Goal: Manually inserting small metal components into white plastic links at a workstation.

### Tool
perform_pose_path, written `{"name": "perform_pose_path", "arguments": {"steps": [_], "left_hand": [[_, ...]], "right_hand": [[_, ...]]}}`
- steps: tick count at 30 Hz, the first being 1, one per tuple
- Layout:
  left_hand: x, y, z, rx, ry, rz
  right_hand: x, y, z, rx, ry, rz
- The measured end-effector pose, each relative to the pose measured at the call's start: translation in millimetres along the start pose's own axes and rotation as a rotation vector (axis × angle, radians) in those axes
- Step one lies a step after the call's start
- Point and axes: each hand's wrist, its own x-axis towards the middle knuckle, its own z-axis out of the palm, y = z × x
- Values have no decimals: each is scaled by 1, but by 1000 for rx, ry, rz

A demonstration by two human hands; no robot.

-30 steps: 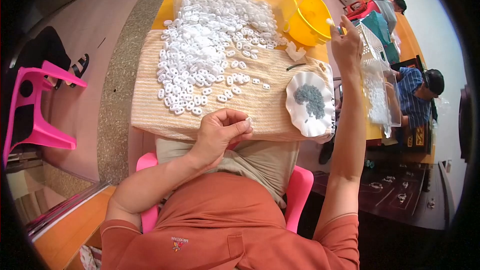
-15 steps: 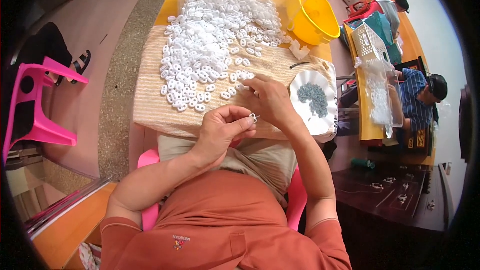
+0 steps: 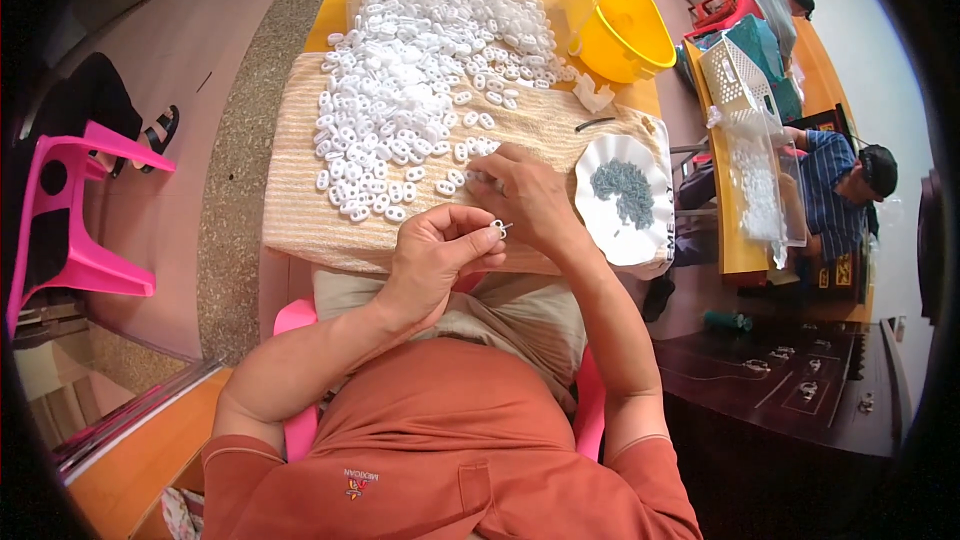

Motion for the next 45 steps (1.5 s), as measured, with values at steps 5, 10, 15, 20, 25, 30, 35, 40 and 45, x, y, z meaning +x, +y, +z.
{"name": "perform_pose_path", "arguments": {"steps": [5, 10, 15, 20, 25, 30, 35, 40, 45], "left_hand": [[0, 1, 1, 11, -2, 8], [0, 3, 1, 1, -3, 12], [1, 3, -1, 0, -6, 44], [1, 7, 3, -31, 19, 38], [1, 8, 3, -26, 19, 51], [2, 9, 1, -25, 32, 38], [2, 10, 1, -30, 33, 37], [5, 7, -1, -17, 46, 26], [7, 6, -4, -2, 52, 6]], "right_hand": [[-2, 6, 1, 16, -10, 10], [-9, 9, -3, 56, -39, 56], [-20, 10, -6, 20, 45, -78], [-23, 3, -19, 35, -91, -83], [-24, 6, -22, 62, -123, -87], [-35, 15, -25, 469, -100, 157], [-45, 24, -20, 843, -98, 242], [-48, 27, -18, 1061, -103, 305], [-49, 31, -15, 1096, -101, 279]]}}
